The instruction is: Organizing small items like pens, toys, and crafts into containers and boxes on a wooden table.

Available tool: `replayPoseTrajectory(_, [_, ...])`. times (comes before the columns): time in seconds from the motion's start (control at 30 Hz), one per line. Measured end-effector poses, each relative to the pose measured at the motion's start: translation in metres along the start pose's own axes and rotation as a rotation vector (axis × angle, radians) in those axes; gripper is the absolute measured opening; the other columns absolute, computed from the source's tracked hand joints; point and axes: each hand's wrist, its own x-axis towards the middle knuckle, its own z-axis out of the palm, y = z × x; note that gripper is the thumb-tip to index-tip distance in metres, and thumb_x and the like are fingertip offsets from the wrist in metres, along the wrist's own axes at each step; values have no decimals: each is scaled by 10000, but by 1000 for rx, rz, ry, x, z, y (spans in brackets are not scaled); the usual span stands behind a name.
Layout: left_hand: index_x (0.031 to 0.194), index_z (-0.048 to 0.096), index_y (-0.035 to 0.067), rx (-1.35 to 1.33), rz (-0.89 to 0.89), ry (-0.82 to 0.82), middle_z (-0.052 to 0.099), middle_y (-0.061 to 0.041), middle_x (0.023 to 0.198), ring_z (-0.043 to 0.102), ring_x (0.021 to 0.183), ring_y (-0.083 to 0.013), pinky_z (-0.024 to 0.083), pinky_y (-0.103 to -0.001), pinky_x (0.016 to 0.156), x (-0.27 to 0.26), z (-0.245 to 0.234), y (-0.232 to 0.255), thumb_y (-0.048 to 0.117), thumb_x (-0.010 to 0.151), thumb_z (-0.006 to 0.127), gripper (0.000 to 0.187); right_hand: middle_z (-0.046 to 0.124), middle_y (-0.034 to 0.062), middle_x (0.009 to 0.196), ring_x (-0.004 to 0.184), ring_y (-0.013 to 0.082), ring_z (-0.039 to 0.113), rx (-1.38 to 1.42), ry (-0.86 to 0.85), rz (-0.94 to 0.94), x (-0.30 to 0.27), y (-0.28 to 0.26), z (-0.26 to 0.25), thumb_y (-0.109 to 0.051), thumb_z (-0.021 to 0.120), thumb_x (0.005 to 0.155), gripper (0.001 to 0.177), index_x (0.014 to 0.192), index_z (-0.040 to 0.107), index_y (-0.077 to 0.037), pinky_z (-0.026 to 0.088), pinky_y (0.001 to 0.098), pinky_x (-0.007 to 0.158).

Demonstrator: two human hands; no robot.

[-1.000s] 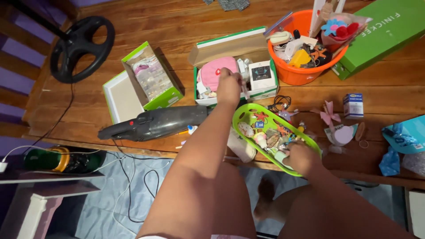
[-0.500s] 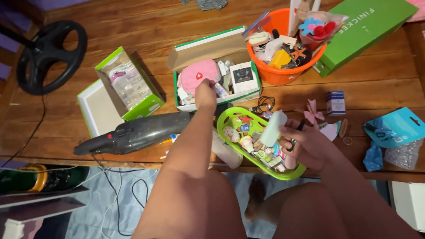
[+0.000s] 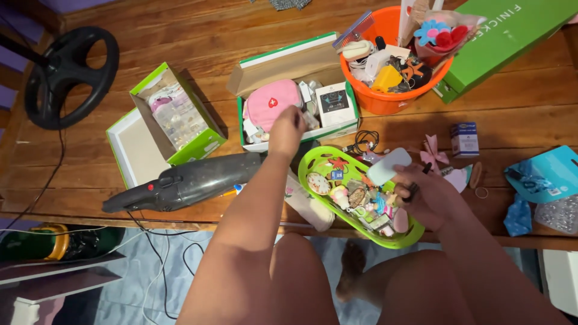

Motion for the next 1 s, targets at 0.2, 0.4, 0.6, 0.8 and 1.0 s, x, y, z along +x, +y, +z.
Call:
replayPoseTrajectory(0.2, [1048,721,200,440,-5,-271,723,-105,1078,680,1015,-346,495,-544,875,-7,-1,-7,253,938,646,143,576,-48,835,668,91,466,-9,125,-125,4,-14,-33,-108,651,933,144,1027,599,-205,387,293,579])
replayPoseTrajectory(0.4, [1111,724,173,438,-65,-340,727,-118,1125,655,1104,-320,477,-525,950,-12,-36,67,343,980,616,241,567,-17,901,759,130,492,252,204,-262,31,-40,-158,-132,679,971,124,1031,573,-155,505,324,731])
replayPoseTrajectory(0.6, [1250,634,112,-1033,-203,-665,741,-54,1160,730,1003,-238,584,-386,891,-90,104,111,166,989,583,272,593,-28,912,772,117,505,39,163,-236,35,0,-133,-190,655,940,175,1115,665,-194,451,338,672])
replayPoseTrajectory(0.8, [1144,727,-48,-1031,-530,-756,759,-105,1025,736,881,-176,622,-278,771,-135,97,170,166,914,774,318,548,-29,827,697,90,493,-217,138,-196,-27,1,-64,-244,694,965,172,1087,603,-162,376,271,582])
replayPoseTrajectory(1.0, [1138,738,-48,-955,-577,-725,758,-101,999,729,851,-159,618,-262,735,-149,83,190,150,856,824,356,566,-60,815,664,81,461,-247,79,-225,-41,-1,-75,-250,695,936,171,1039,634,-128,354,241,567])
